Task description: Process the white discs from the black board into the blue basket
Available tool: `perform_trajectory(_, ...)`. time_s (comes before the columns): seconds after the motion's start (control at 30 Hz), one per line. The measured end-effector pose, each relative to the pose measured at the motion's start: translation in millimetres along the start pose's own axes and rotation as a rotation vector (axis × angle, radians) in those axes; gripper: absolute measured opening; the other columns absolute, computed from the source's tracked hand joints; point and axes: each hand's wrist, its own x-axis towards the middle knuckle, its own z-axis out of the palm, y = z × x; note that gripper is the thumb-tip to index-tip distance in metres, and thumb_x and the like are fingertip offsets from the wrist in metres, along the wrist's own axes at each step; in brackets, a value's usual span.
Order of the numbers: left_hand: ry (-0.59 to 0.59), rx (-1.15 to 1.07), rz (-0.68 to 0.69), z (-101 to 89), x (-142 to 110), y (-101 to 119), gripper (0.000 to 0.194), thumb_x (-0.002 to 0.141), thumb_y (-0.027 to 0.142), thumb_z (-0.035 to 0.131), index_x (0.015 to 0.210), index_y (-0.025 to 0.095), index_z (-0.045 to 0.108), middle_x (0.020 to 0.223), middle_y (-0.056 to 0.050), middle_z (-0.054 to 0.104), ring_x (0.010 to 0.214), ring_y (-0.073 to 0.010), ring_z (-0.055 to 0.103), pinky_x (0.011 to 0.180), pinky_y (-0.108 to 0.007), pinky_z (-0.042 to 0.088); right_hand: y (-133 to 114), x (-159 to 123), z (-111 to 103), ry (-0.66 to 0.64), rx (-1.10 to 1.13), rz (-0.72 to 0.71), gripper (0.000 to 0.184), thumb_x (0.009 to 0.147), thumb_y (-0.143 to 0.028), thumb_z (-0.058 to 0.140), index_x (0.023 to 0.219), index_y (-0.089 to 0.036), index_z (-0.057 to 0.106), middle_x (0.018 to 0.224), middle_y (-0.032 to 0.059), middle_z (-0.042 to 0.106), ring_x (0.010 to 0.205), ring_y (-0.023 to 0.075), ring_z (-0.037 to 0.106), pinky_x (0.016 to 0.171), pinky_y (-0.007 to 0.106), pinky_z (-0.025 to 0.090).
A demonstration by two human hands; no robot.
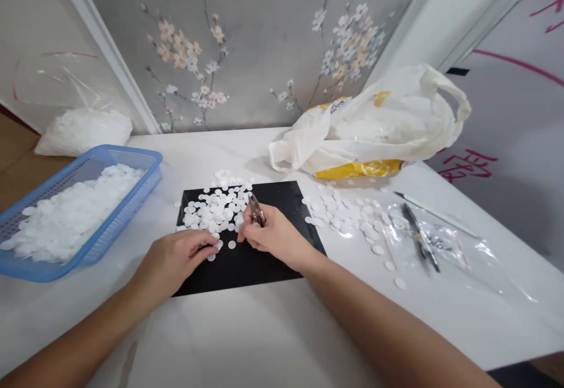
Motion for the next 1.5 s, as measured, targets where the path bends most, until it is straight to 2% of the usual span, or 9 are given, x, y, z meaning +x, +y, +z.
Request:
perform_trajectory(0.13,0.000,-0.001,-0.011,-1.9,-1.0,-1.3,0.007,0.080,0.024,0.060,0.075,0.024,0.065,0.069,0.004,0.065,0.060,-0.0132,0.055,0.057,-0.024,0.034,5.4,-0.7,7.7,0.020,-0.489,-0.158,0.004,0.081,-0.016,0.054,0.079,-0.019,0.057,0.071,-0.0015,0.058,0.064,0.0116,0.050,0.060,0.024,0.036)
perform_trajectory(0.27,-0.008,-0.021,-0.040,-2.9,0.8,-1.0,0.008,0.079,0.021,0.061,0.071,0.023,0.064,0.059,0.005,0.057,0.054,-0.0115,0.049,0.054,-0.023,0.031,6.8,0.9,16.8,-0.017,-0.665,-0.188,0.007,0.079,-0.014,0.062,0.075,-0.018,0.057,0.077,0.0011,0.059,0.069,0.0136,0.053,0.064,0.025,0.038)
perform_trajectory(0.37,-0.061,-0.083,-0.020,-3.6,1.0,-1.4,0.011,0.079,0.017,0.058,0.075,0.023,0.066,0.058,0.006,0.056,0.051,-0.0100,0.047,0.053,-0.022,0.032,6.0,0.8,17.1,-0.042,-0.652,-0.185,0.011,0.082,-0.016,0.059,0.073,-0.019,0.053,0.071,-0.0012,0.056,0.063,0.0119,0.050,0.060,0.023,0.036)
perform_trajectory(0.53,-0.181,-0.103,0.140,-10.7,-3.3,2.2,0.019,0.077,0.011,0.054,0.078,0.022,0.069,0.063,0.005,0.058,0.054,-0.0089,0.047,0.055,-0.020,0.033,7.8,-1.8,10.0,-0.030,-0.499,-0.105,0.003,0.083,-0.020,0.049,0.082,-0.020,0.047,0.064,-0.0054,0.053,0.054,0.0095,0.045,0.053,0.022,0.033)
perform_trajectory(0.67,-0.295,-0.198,0.001,-22.4,-3.9,4.9,0.017,0.080,0.022,0.053,0.077,0.022,0.069,0.052,0.006,0.046,0.048,-0.0099,0.040,0.048,-0.021,0.027,7.8,-3.6,9.3,-0.095,-0.446,-0.086,0.004,0.082,-0.019,0.050,0.081,-0.018,0.054,0.067,-0.0038,0.056,0.059,0.0098,0.048,0.055,0.022,0.034)
perform_trajectory(0.83,-0.221,-0.249,-0.140,-29.2,-0.4,-2.3,0.021,0.085,0.033,0.046,0.080,0.023,0.064,0.052,0.007,0.040,0.048,-0.0106,0.034,0.047,-0.022,0.023,6.1,-6.8,18.7,-0.101,-0.544,-0.109,0.003,0.081,-0.022,0.061,0.079,-0.020,0.063,0.071,-0.0022,0.060,0.062,0.0111,0.050,0.057,0.022,0.036)
perform_trajectory(1.03,-0.235,-0.207,-0.133,-19.0,-0.7,-6.3,0.013,0.080,0.030,0.052,0.081,0.023,0.063,0.051,0.007,0.042,0.049,-0.0121,0.039,0.049,-0.023,0.024,7.3,-7.9,31.0,-0.176,-0.607,-0.195,0.009,0.079,-0.010,0.063,0.084,-0.018,0.064,0.090,0.0038,0.065,0.076,0.0144,0.059,0.069,0.024,0.042)
perform_trajectory(1.37,-0.296,-0.213,-0.156,-20.2,-3.4,1.4,0.005,0.078,0.027,0.053,0.077,0.023,0.056,0.055,0.006,0.042,0.051,-0.0123,0.040,0.048,-0.023,0.024,-0.1,-10.3,21.2,-0.130,-0.579,-0.069,0.011,0.076,-0.008,0.054,0.074,-0.018,0.060,0.064,-0.0039,0.054,0.053,0.0081,0.043,0.053,0.019,0.034)
perform_trajectory(1.5,-0.290,-0.382,-0.178,-22.7,-3.8,2.7,0.008,0.078,0.028,0.052,0.074,0.021,0.050,0.055,0.007,0.039,0.050,-0.0105,0.034,0.047,-0.022,0.023,1.0,-10.0,24.0,-0.116,-0.578,-0.073,0.004,0.078,-0.016,0.060,0.075,-0.018,0.061,0.066,-0.0029,0.057,0.054,0.0091,0.043,0.055,0.021,0.035)
